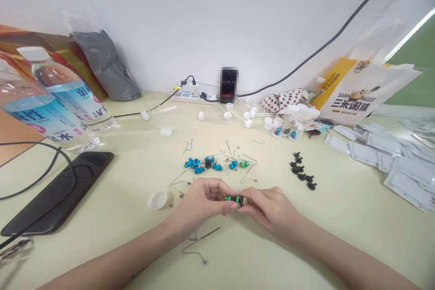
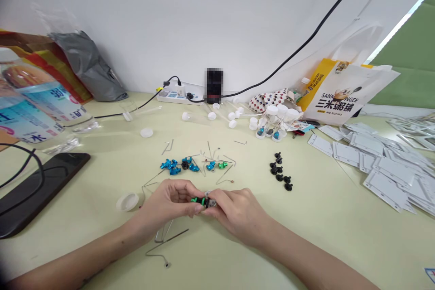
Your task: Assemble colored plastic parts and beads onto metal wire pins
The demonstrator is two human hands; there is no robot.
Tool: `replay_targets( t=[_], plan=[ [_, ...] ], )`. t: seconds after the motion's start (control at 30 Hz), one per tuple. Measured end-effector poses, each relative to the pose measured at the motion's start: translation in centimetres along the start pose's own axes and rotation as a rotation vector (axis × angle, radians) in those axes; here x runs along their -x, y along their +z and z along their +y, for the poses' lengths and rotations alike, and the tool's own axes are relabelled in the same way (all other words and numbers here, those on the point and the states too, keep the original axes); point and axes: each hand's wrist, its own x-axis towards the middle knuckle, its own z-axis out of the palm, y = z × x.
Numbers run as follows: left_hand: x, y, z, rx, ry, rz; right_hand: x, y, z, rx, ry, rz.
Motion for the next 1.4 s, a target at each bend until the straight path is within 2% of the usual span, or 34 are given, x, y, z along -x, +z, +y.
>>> replay_targets(
  t=[0.9,1.17,1.4],
  plan=[
    [-0.04,0.09,0.08,-0.008,-0.011,0.012,0.04,-0.04,0.06,0.052,-0.026,-0.004],
    [0.09,0.12,0.23,-0.033,0.002,0.023,0.25,0.19,0.14,-0.007,0.050,-0.021],
    [-0.03,-0.04,-0.08,-0.064,-0.004,0.033,0.17,0.22,0.13,0.000,0.008,-0.007]
  ],
)
